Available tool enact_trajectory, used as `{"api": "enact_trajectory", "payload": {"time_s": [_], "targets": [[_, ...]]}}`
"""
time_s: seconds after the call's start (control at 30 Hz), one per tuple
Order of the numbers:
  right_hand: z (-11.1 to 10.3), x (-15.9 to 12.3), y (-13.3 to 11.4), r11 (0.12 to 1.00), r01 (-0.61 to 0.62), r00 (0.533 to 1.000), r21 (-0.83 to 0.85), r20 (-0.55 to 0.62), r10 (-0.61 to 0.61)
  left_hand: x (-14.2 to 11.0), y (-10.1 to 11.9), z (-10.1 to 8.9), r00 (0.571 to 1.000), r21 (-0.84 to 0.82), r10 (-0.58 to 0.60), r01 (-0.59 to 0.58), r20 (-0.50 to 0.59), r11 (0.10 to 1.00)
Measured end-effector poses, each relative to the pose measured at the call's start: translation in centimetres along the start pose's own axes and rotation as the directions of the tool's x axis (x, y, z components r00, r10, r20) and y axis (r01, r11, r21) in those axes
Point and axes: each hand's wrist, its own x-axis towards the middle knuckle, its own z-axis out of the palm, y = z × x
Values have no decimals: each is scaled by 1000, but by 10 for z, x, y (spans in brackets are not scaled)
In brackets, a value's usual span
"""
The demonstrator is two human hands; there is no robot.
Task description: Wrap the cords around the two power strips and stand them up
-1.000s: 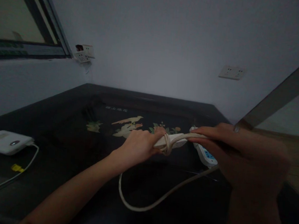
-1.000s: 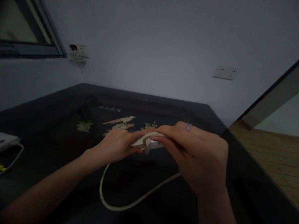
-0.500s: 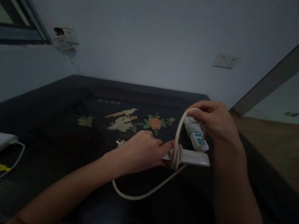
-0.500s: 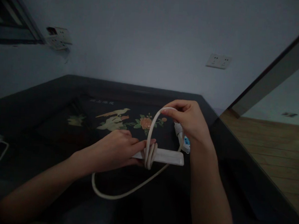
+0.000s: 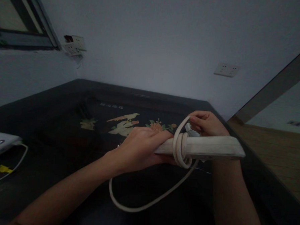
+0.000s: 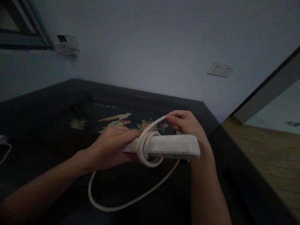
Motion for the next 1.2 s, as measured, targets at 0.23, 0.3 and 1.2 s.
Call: {"api": "enact_trajectory", "payload": {"time_s": [0.23,0.3,1.2], "targets": [[6,-6,2,974,153,983,-165,-78,-167,4,-5,-7,947,-551,-314,226,-70,804],[15,-9,-1,967,163,984,-195,-40,-174,6,-12,-11,930,-662,-358,216,-85,718],[60,-46,-28,313,28,813,-949,-161,-560,12,-112,11,697,-689,-716,497,-45,527]]}}
